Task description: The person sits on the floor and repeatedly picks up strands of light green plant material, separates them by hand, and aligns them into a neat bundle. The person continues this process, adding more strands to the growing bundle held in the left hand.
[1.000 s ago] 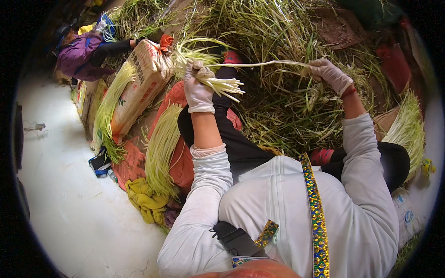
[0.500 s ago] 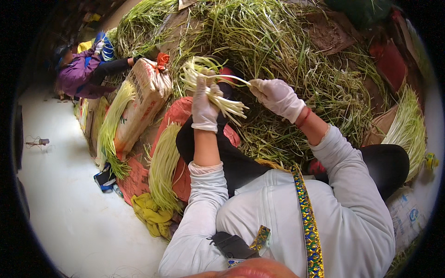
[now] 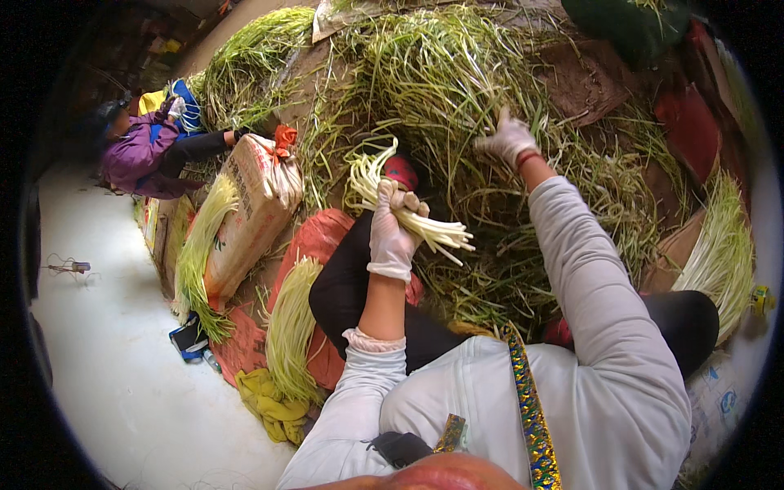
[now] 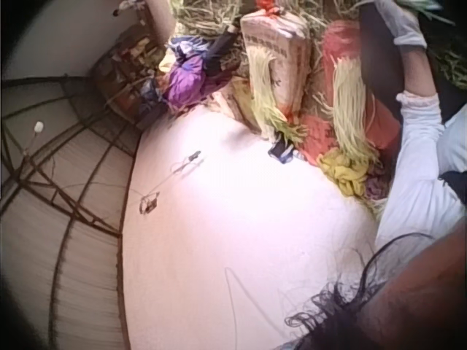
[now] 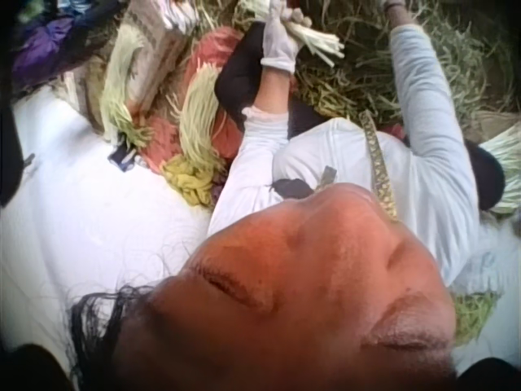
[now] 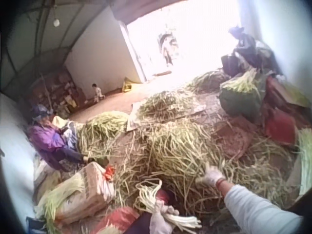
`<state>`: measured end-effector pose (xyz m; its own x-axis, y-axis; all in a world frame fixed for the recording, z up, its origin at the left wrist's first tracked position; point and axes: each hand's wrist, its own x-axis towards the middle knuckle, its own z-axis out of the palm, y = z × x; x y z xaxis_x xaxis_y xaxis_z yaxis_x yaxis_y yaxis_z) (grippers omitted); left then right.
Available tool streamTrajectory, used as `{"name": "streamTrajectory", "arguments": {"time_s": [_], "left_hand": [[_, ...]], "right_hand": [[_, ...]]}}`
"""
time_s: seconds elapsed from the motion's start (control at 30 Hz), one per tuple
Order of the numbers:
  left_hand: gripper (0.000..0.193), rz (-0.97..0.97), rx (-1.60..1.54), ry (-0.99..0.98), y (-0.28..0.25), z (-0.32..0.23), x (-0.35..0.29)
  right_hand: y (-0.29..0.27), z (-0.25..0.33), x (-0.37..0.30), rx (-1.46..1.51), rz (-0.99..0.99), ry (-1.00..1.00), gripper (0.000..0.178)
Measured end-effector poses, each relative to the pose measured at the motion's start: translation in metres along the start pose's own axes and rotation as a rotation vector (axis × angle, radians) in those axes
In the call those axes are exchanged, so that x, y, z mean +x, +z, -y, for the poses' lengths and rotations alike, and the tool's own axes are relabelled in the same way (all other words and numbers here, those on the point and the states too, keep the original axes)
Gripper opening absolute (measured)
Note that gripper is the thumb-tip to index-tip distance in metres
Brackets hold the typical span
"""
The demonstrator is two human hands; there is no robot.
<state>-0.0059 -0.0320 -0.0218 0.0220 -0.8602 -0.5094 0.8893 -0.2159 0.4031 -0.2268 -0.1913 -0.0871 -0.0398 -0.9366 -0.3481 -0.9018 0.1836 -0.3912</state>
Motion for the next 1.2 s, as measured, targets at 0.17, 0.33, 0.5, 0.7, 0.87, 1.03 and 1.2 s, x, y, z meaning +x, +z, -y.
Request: {"name": "streamTrajectory", "arguments": {"time_s": [0.17,0.33,0.5,0.7,0.87,1.03,1.2], "left_hand": [[0.031,0.028,-0.011,0.072,0.001,-0.008,-0.003],[0.026,0.17,-0.049,0.04,0.001,-0.015,-0.009],[0.033,0.258,-0.084,0.028,0.006,-0.021,-0.017],[0.035,0.232,-0.074,0.069,-0.001,-0.045,-0.032],[0.034,0.286,-0.064,-0.009,0.0,-0.032,-0.024],[0.032,0.118,-0.005,-0.158,-0.003,-0.008,-0.016],[0.033,0.17,0.018,-0.119,-0.006,-0.011,-0.013]], "right_hand": [[-0.037,0.002,0.007,0.349,0.063,-0.132,0.056],[-0.073,-0.015,-0.001,-0.05,-0.413,-0.576,0.048],[-0.008,-0.026,-0.068,-0.823,-0.506,-0.609,0.07],[0.041,-0.065,-0.147,-0.914,1.126,-0.487,0.044],[0.002,-0.053,-0.05,0.176,0.226,-0.832,0.016],[-0.019,-0.045,0.029,0.068,-0.173,-0.256,0.02],[-0.011,-0.04,0.032,-0.188,-0.007,-0.121,0.029]]}}
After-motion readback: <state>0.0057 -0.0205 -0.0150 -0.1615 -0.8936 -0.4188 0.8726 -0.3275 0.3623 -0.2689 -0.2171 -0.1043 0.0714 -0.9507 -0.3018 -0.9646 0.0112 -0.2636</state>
